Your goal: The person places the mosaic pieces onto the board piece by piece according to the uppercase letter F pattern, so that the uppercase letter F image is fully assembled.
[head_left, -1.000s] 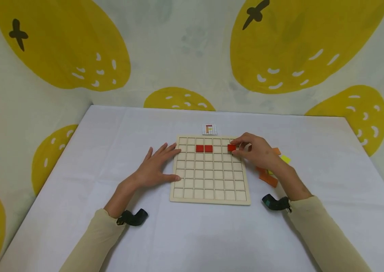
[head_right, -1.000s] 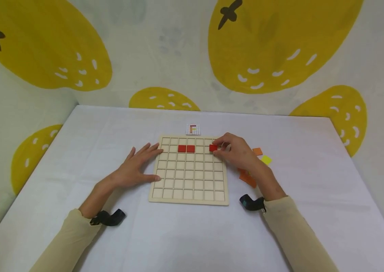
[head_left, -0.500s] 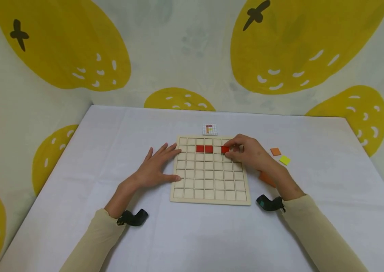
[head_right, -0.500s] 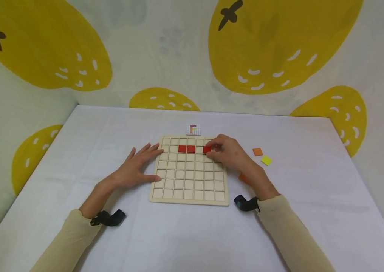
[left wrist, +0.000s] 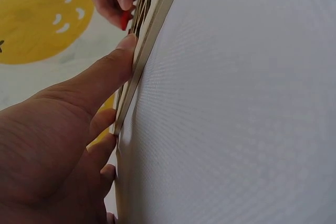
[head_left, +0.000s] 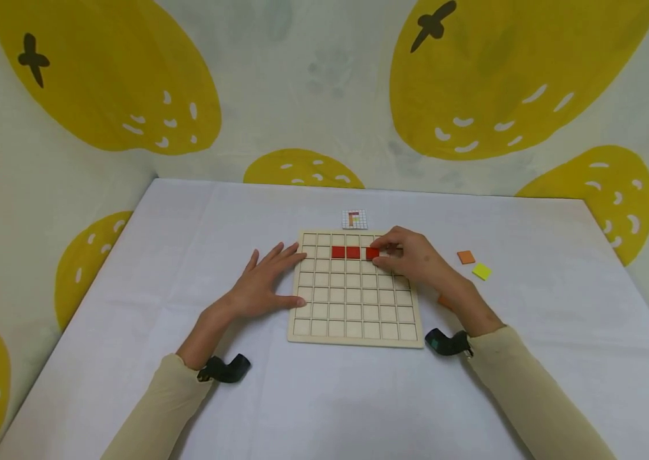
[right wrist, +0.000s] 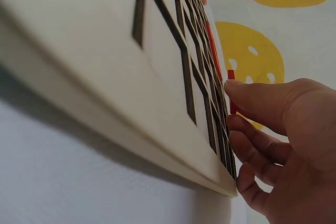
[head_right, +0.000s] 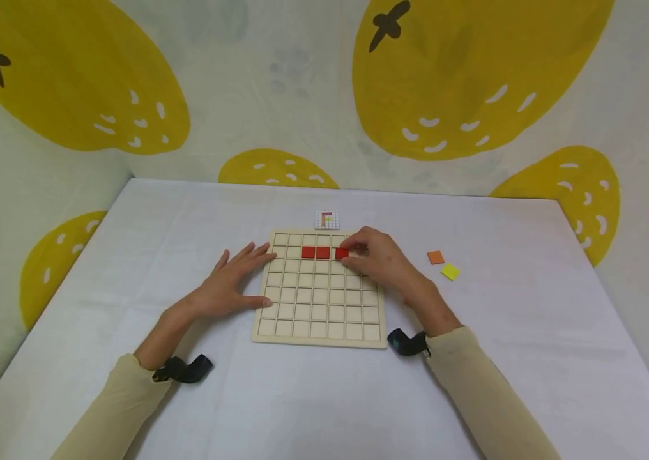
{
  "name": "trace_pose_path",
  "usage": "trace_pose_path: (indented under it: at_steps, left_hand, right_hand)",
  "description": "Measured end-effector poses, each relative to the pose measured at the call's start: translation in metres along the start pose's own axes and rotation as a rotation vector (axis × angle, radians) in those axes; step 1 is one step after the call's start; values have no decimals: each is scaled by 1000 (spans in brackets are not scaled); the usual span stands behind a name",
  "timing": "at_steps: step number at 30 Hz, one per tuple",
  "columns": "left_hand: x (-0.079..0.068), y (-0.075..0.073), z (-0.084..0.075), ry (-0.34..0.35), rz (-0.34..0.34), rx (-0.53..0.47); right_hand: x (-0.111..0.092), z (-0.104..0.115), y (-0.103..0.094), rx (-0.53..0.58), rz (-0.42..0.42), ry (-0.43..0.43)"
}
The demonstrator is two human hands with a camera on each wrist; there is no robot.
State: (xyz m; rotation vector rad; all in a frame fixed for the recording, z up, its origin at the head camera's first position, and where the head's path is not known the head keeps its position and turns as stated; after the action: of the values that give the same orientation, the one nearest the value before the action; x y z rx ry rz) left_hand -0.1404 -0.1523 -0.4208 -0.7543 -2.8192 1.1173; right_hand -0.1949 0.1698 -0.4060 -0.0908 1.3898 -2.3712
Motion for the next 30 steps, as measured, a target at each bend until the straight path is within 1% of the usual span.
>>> trace_pose_path:
  at_steps: [6,15,22,30]
  left_hand:
    - [1,1,2,-3,0,10]
    - [1,2,1,-2,-9,16]
    - [0,2,0,14,-10,15]
    - [0,2,0,21,-13,10]
  right_hand:
    - [3,2,2,-20,-5,-4]
    - [7,2,4,-47,3,-3]
    - [9,2,7,-54,-15,-27]
    - [10,3,9,-49,-11,-8]
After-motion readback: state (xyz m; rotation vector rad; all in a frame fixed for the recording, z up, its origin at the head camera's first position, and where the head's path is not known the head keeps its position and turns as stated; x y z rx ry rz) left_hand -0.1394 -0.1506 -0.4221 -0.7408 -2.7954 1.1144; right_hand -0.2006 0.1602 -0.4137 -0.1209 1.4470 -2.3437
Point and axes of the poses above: each hand's wrist, its own x-axis towards the middle knuckle, its own y-axis out of the palm, z = x × y, the point moved 2 cm from there along x, towards the middle knuckle, and after that the axes turned 14 degrees about -x, right-handed, at the moved point
